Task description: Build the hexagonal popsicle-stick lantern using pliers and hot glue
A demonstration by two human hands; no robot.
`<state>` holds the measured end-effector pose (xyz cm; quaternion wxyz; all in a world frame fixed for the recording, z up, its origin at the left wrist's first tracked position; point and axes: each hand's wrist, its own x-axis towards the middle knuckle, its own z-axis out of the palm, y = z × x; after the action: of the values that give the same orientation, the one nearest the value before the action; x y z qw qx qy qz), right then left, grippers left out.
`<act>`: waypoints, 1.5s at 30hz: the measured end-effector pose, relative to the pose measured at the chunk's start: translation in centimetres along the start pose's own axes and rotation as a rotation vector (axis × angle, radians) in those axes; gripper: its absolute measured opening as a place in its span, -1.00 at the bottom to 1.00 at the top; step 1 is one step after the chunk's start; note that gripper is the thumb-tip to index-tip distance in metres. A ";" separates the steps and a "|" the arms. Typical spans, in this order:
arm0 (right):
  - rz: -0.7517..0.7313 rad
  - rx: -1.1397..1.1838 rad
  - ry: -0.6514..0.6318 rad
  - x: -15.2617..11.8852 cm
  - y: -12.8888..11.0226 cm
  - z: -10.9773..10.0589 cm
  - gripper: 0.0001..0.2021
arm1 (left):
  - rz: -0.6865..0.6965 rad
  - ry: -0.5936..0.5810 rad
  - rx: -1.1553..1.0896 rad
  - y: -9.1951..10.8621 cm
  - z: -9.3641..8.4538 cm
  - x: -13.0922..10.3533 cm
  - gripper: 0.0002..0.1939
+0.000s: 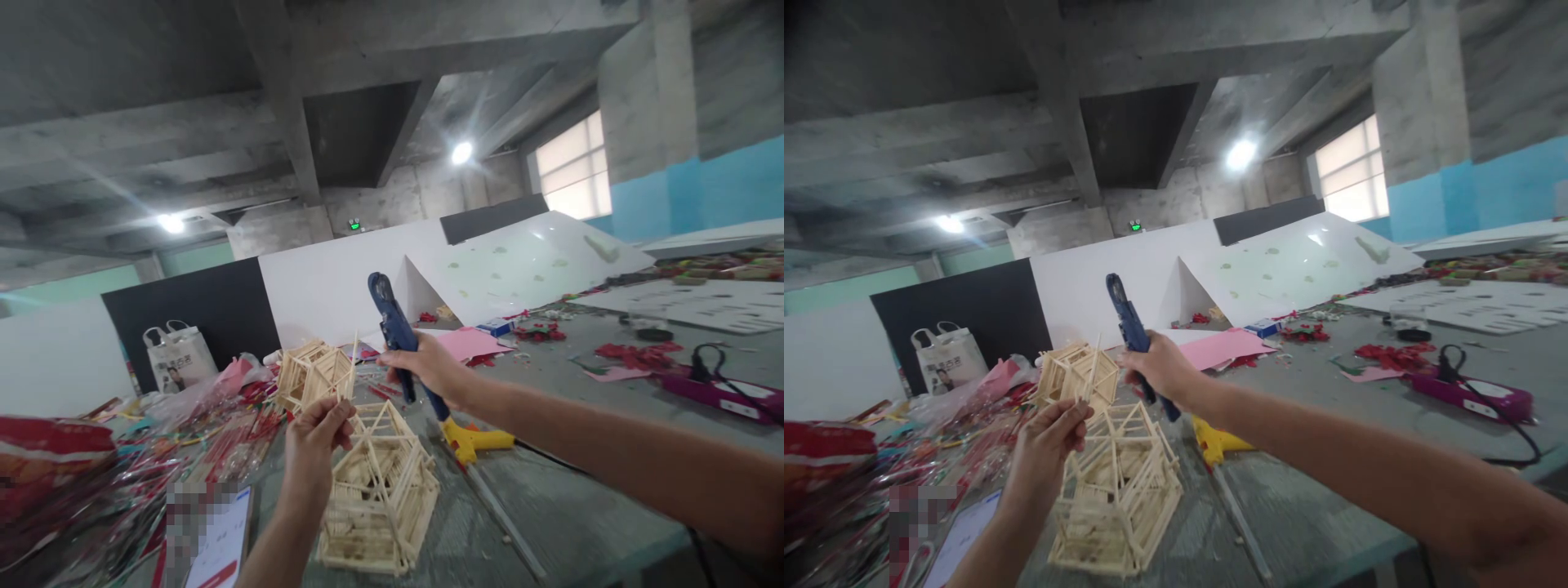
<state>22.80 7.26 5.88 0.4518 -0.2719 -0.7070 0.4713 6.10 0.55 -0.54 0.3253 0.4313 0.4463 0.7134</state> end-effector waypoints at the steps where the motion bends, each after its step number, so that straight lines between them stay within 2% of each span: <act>1: 0.016 -0.071 -0.002 0.0 -0.1 -1.0 -0.80 | 0.026 0.011 0.044 0.1 -0.4 0.3 -0.71; 3: 0.071 -0.203 -0.047 0.0 0.0 -2.7 -0.83 | 0.083 0.033 0.145 0.2 -1.1 0.9 -0.70; 6: 0.247 -0.374 -0.171 -0.2 0.8 -4.2 -0.85 | 0.185 0.056 0.336 0.4 -1.7 2.0 -0.71; 9: 0.399 -0.493 -0.284 -0.2 1.8 -4.0 -0.82 | 0.297 0.056 0.548 0.5 -1.6 3.5 -0.72; 12: 0.433 -0.474 -0.379 0.7 2.8 -3.1 -0.83 | 0.377 0.052 0.731 0.2 -1.3 5.5 -0.71; 15: 0.430 -0.419 -0.402 2.5 3.9 -2.3 -0.84 | 0.485 0.064 0.935 -0.5 -1.3 7.8 -0.74; 19: 0.464 -0.374 -0.420 5.2 5.1 -1.9 -0.85 | 0.701 0.099 1.183 -1.5 -1.4 10.6 -0.81; 25: 0.522 -0.387 -0.433 7.8 6.2 -1.6 -0.83 | 1.148 0.035 1.284 -3.0 -1.8 14.0 -0.80; 29: 0.580 -0.333 -0.461 9.4 7.2 -1.3 -0.86 | 1.323 0.010 1.326 -4.2 -2.3 15.5 -0.81; 34: 0.646 -0.279 -0.490 11.0 8.0 -0.8 -0.88 | 1.323 -0.059 1.538 -5.5 -3.0 16.1 -0.81; 38: 0.685 -0.263 -0.522 11.7 8.3 -0.2 -0.89 | 1.234 -0.160 1.799 -5.9 -3.5 16.4 -0.75; 41: 0.684 -0.253 -0.537 12.1 8.7 0.1 -0.90 | 1.168 -0.197 1.871 -6.2 -3.9 16.7 -0.73; 45: 0.693 -0.293 -0.550 12.4 9.3 0.3 -0.88 | 1.182 -0.179 1.916 -6.8 -4.1 17.0 -0.75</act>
<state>16.63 20.98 2.11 0.0201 -0.4179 -0.7273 0.5441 -4.18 16.18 -2.16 -0.4975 0.6961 0.5105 0.0856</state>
